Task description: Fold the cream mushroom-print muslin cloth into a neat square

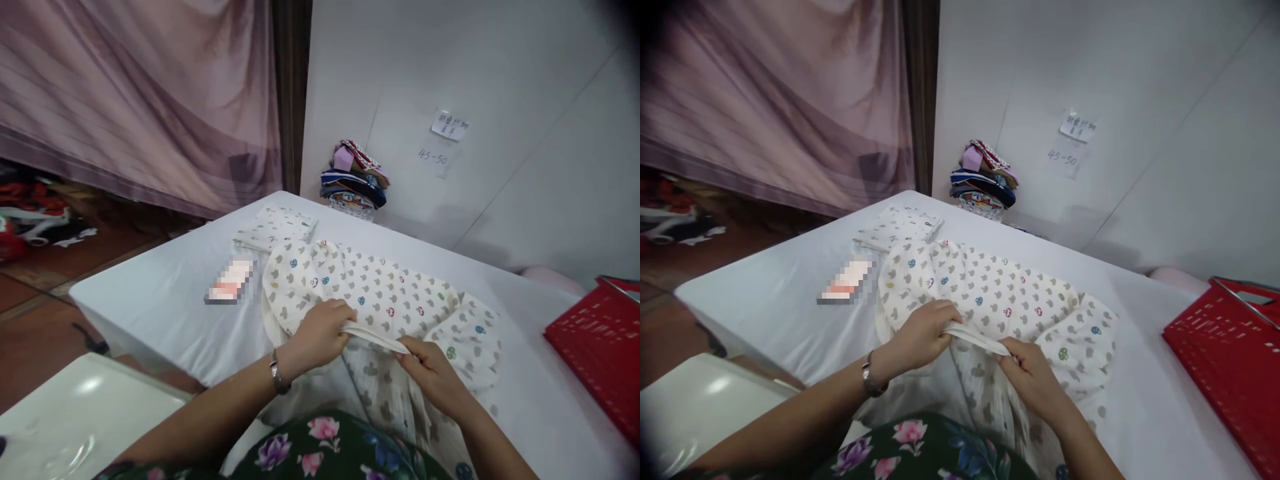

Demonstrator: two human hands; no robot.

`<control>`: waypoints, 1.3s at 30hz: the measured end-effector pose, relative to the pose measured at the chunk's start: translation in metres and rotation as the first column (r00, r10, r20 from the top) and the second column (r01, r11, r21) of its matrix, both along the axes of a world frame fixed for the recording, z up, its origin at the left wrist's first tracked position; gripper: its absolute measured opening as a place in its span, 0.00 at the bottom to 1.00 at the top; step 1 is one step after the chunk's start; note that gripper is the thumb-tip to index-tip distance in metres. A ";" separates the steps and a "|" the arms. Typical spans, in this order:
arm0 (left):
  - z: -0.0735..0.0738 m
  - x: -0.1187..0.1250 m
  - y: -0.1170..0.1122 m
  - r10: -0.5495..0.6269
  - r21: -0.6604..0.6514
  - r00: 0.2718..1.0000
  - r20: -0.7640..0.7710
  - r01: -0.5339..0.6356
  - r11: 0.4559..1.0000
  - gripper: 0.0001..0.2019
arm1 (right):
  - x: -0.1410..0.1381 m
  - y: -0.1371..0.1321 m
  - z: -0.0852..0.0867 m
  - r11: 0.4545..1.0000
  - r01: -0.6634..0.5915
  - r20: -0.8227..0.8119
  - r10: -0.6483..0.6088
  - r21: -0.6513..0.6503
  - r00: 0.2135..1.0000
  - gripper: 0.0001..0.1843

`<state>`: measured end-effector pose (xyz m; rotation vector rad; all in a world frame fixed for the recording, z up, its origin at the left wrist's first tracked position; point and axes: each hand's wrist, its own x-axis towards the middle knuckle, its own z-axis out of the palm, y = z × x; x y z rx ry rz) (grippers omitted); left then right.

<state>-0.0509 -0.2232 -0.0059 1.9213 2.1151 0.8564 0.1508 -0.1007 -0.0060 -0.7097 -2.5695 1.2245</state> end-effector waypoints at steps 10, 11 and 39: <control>-0.017 -0.073 -0.062 0.456 0.082 0.883 -0.108 -0.449 0.890 0.10 | 0.019 0.024 -0.006 0.961 0.269 -0.055 -0.273 -0.069 0.961 0.17; -0.017 -0.079 -0.068 0.493 0.086 0.864 -0.101 -0.486 0.870 0.09 | 0.019 0.026 -0.009 0.952 0.288 -0.048 -0.294 -0.102 0.955 0.18; -0.058 -0.045 -0.058 0.559 -0.208 0.802 0.211 -0.522 0.827 0.09 | 0.039 0.025 -0.057 0.961 0.268 0.003 -0.269 0.068 0.963 0.17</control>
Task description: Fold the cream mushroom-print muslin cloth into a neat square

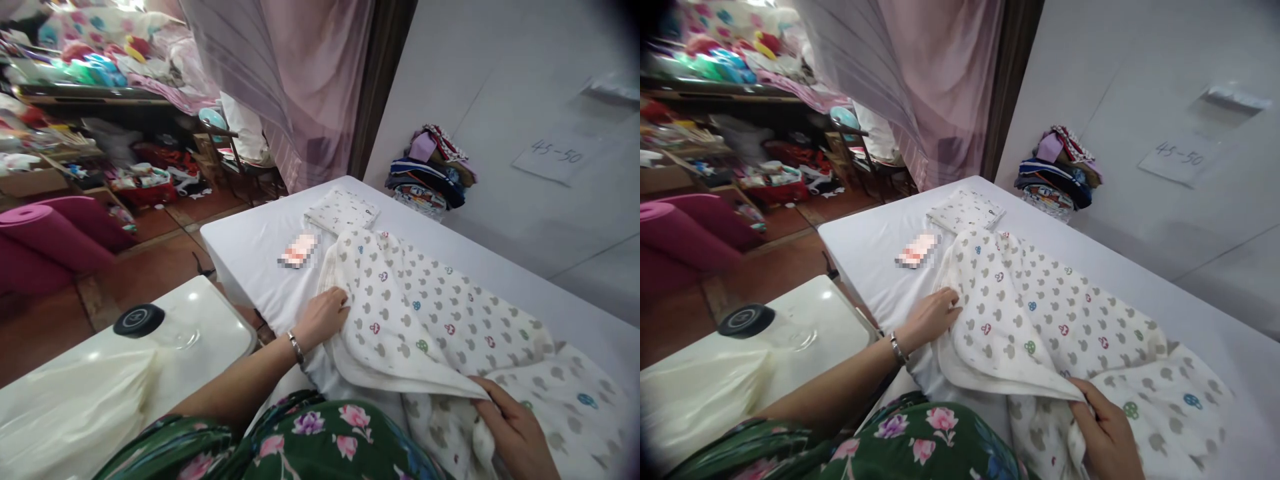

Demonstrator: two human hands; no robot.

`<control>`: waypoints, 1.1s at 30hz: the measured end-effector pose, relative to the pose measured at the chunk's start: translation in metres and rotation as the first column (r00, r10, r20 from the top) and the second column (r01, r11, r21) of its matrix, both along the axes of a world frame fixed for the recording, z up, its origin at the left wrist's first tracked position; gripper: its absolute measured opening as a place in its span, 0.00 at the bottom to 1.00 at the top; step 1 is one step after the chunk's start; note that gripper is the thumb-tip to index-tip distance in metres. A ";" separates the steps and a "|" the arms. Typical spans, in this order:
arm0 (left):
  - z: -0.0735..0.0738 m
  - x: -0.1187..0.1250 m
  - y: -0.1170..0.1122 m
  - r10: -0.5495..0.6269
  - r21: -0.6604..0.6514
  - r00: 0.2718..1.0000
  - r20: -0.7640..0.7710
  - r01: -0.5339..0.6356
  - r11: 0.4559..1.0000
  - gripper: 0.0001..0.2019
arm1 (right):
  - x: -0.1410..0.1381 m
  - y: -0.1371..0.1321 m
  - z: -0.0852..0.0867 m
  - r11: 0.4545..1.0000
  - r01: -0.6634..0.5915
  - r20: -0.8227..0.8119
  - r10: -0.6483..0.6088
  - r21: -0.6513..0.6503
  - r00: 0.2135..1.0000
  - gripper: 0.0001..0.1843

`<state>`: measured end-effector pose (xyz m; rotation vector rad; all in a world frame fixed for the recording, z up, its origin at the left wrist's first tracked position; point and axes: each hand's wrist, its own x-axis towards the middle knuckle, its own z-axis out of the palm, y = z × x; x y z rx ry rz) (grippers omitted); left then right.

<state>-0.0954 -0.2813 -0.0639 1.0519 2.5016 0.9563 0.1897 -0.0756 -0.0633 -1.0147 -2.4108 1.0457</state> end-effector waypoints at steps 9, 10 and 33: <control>0.007 -0.017 0.017 -0.332 0.319 0.067 0.941 -0.505 0.802 0.15 | -0.007 -0.003 -0.023 0.945 0.110 -0.115 -0.151 -0.308 0.982 0.16; 0.003 -0.012 0.015 -0.344 0.299 0.007 0.939 -0.510 0.806 0.13 | -0.007 -0.004 -0.023 0.942 0.095 -0.124 -0.141 -0.321 0.982 0.15; -0.002 0.024 -0.059 0.014 0.184 0.811 0.585 -0.150 0.971 0.08 | 0.001 -0.006 -0.021 0.835 0.186 -0.143 -0.299 -0.517 0.944 0.22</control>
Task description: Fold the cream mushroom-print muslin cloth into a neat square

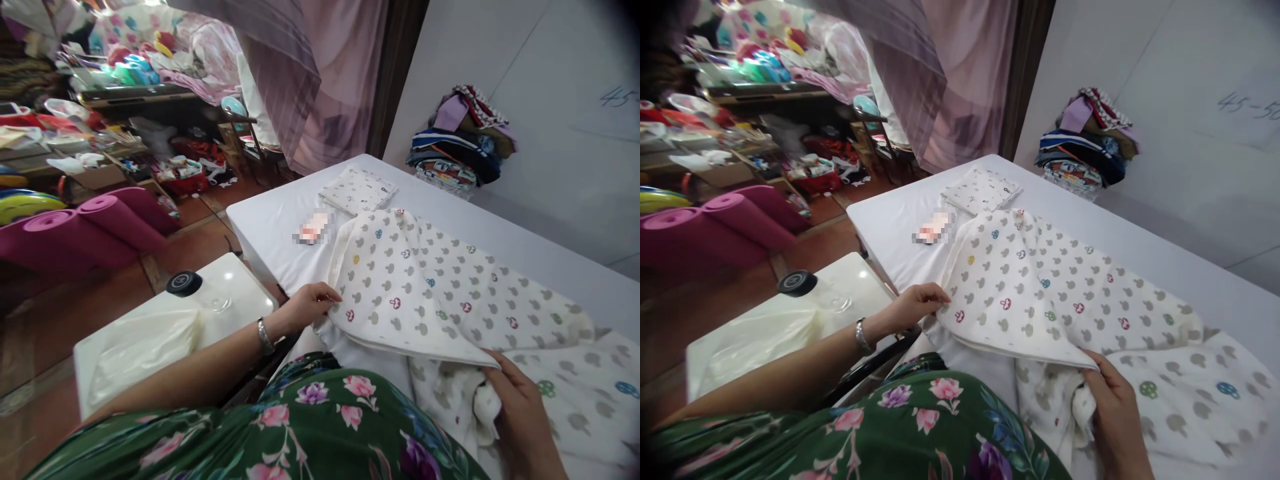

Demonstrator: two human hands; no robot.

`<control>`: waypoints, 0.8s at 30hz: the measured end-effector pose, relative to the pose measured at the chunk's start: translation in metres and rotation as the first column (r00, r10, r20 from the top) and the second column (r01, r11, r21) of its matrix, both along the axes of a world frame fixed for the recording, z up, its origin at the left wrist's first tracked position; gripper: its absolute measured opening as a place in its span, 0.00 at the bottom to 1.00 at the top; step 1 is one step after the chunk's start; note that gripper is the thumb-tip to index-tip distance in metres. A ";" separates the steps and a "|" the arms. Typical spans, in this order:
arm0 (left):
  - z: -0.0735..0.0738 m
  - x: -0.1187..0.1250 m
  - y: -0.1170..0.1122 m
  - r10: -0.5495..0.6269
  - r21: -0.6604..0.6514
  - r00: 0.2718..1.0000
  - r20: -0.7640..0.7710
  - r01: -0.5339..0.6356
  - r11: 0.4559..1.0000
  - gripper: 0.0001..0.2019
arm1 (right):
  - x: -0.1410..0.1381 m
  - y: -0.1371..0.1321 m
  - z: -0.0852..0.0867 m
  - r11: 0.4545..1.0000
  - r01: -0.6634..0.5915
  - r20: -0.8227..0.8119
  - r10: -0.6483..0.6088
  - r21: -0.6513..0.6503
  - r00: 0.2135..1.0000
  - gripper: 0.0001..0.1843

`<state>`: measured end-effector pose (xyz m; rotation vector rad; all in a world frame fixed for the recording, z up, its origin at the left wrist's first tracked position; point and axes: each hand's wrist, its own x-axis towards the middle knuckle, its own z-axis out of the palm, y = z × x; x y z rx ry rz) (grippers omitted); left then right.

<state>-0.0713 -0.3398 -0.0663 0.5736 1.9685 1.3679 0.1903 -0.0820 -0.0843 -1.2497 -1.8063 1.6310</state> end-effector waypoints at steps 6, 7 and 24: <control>-0.001 0.004 0.002 -0.154 0.018 0.978 -0.141 0.158 0.987 0.17 | 0.000 -0.001 -0.001 0.999 0.036 -0.033 -0.037 -0.031 0.999 0.24; 0.000 0.004 0.001 -0.199 -0.022 0.954 -0.224 0.199 0.980 0.19 | 0.000 -0.001 -0.002 0.998 0.041 -0.040 -0.043 -0.042 0.998 0.24; -0.008 -0.002 -0.016 -0.497 -0.414 0.382 -0.780 0.280 0.866 0.11 | -0.001 -0.003 0.000 0.997 0.073 -0.039 -0.073 0.012 0.997 0.21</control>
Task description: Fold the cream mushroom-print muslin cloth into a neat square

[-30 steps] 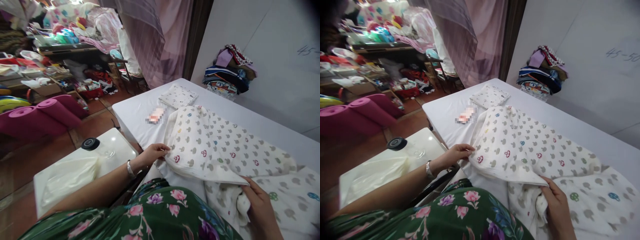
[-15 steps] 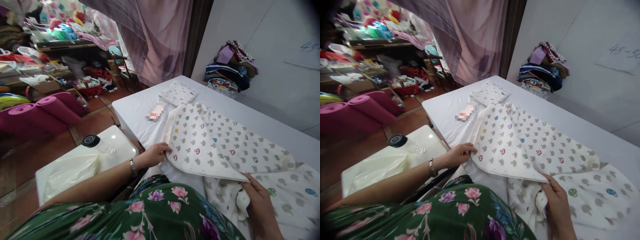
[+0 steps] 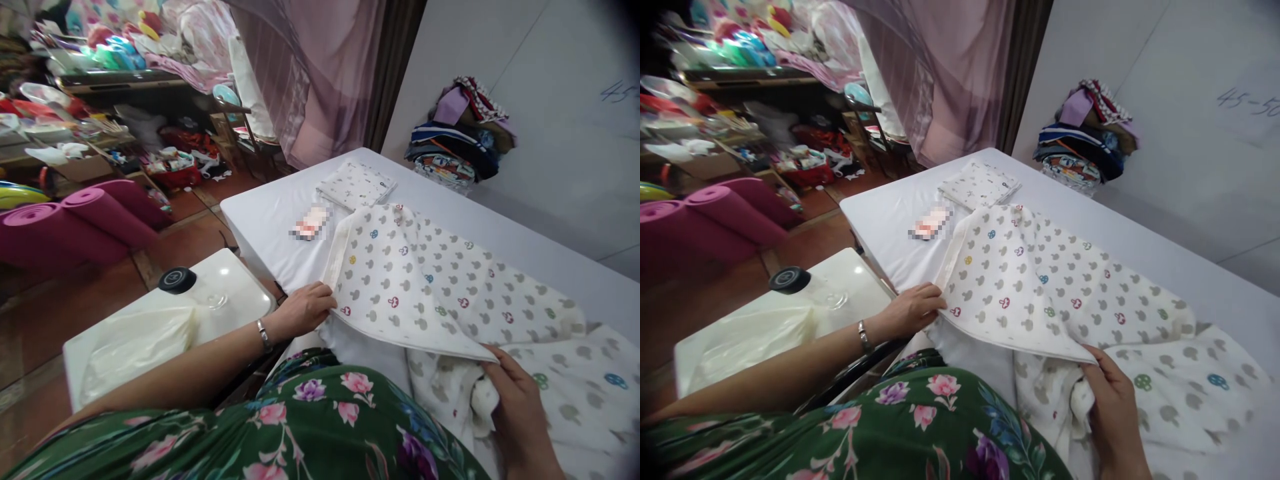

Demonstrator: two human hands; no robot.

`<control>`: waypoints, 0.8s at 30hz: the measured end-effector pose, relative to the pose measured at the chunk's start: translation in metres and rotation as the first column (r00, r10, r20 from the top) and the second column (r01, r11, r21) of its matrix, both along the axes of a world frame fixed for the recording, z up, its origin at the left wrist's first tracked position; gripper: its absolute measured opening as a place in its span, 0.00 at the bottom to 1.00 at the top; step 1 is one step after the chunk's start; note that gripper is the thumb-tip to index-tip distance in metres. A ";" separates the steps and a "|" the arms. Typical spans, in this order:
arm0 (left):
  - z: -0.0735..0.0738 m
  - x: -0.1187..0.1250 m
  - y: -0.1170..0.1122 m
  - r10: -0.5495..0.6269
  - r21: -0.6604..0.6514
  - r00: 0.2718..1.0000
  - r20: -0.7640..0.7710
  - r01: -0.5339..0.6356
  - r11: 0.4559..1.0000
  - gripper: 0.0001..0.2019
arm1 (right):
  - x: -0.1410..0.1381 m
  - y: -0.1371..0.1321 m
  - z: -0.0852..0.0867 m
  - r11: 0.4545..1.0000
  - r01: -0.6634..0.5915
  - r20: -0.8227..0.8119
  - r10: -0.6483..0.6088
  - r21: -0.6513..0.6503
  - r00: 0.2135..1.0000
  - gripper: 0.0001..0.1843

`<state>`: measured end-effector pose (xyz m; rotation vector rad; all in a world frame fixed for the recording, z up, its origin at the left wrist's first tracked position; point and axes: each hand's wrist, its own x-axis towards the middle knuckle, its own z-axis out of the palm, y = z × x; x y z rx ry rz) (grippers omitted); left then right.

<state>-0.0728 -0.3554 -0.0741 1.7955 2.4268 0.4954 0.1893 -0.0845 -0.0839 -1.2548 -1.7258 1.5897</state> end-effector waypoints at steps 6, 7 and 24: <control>0.015 -0.011 -0.003 0.127 0.236 0.984 -0.123 -0.095 0.967 0.10 | -0.001 0.011 -0.005 0.995 -0.080 0.043 0.078 0.051 0.996 0.20; 0.018 -0.013 -0.002 0.148 0.283 0.981 -0.124 -0.108 0.953 0.11 | 0.000 0.014 -0.006 0.992 -0.100 0.058 0.095 0.076 0.994 0.19; 0.117 -0.061 0.071 -0.129 0.322 0.915 0.382 -0.001 0.947 0.10 | 0.000 0.025 0.078 0.832 -0.319 0.254 0.223 0.454 0.941 0.13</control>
